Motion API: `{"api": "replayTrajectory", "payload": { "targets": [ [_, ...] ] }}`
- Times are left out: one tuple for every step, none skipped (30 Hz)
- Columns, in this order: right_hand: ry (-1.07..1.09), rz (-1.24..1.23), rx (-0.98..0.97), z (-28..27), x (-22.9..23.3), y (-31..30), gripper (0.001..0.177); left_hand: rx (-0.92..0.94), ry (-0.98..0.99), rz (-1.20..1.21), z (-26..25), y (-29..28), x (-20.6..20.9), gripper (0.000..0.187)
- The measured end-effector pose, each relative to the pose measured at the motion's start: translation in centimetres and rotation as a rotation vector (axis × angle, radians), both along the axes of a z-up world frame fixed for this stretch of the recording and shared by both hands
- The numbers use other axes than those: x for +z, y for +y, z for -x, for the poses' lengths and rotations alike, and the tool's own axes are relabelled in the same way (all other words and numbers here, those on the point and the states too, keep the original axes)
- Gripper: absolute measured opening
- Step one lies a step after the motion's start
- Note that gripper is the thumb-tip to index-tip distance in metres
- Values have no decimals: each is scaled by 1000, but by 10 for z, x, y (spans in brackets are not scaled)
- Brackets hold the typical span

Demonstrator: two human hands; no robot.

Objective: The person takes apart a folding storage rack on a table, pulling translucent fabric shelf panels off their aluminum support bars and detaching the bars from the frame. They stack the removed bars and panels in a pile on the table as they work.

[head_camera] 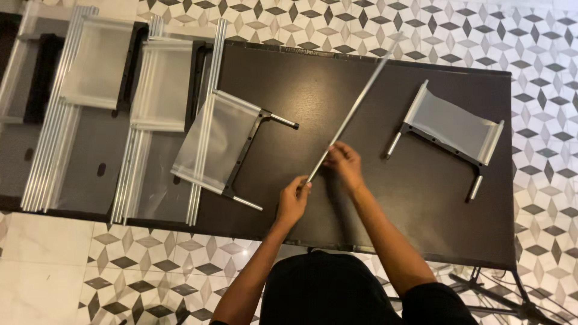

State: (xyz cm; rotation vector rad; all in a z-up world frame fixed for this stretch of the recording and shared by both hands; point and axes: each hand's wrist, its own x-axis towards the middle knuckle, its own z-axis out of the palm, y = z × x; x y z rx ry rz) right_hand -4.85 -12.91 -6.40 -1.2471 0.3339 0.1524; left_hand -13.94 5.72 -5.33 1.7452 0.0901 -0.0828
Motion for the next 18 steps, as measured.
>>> {"api": "replayTrajectory", "payload": {
  "targets": [
    [-4, -35, 59, 9, -2, 9, 28, 18, 11, -23, 3, -3, 1, 26],
    [-7, -69, 118, 18, -5, 18, 30, 35, 23, -45, 6, -4, 2, 26],
    [-8, -48, 150, 28, -7, 24, 33, 54, 36, -65, 10, -8, 4, 26],
    [-9, -27, 181, 38, -9, 29, 37, 57, -22, -77, 12, -10, 6, 26],
    [-4, -6, 214, 48, -11, 32, 42, 63, -74, -91, 16, -11, 8, 25],
    [4, -23, 220, 54, -13, 32, 43, 68, -126, -105, 22, -11, 10, 24],
    [10, -41, 226, 57, -15, 31, 45, 63, -68, -112, 29, -12, 13, 27],
    [15, -58, 232, 60, -16, 27, 46, 57, -10, -117, 38, -12, 16, 29],
    [16, -27, 223, 63, -16, 22, 47, 50, 48, -123, 47, -13, 18, 31],
    [16, 3, 214, 65, -17, 17, 47, 65, 30, -131, 56, -14, 20, 30],
    [13, 32, 205, 65, -17, 14, 48, 81, 11, -141, 66, -15, 22, 30],
    [-2, 40, 197, 65, -16, 10, 49, 96, -8, -150, 76, -17, 23, 29],
    [-15, 45, 190, 65, -15, 7, 50, 117, 22, -131, 87, -17, 24, 28],
    [-28, 50, 183, 67, -14, 6, 51, 138, 52, -111, 97, -17, 24, 27],
    [-36, 29, 194, 70, -13, 8, 51, 161, 83, -92, 106, -17, 23, 26],
    [-44, 8, 205, 74, -11, 10, 52, 199, 72, -127, 114, -18, 22, 26],
    [-50, -15, 214, 79, -9, 14, 52, 236, 64, -165, 123, -16, 22, 26],
    [-50, 2, 240, 85, -7, 20, 52, 272, 56, -203, 130, -15, 22, 26]
  ]
}}
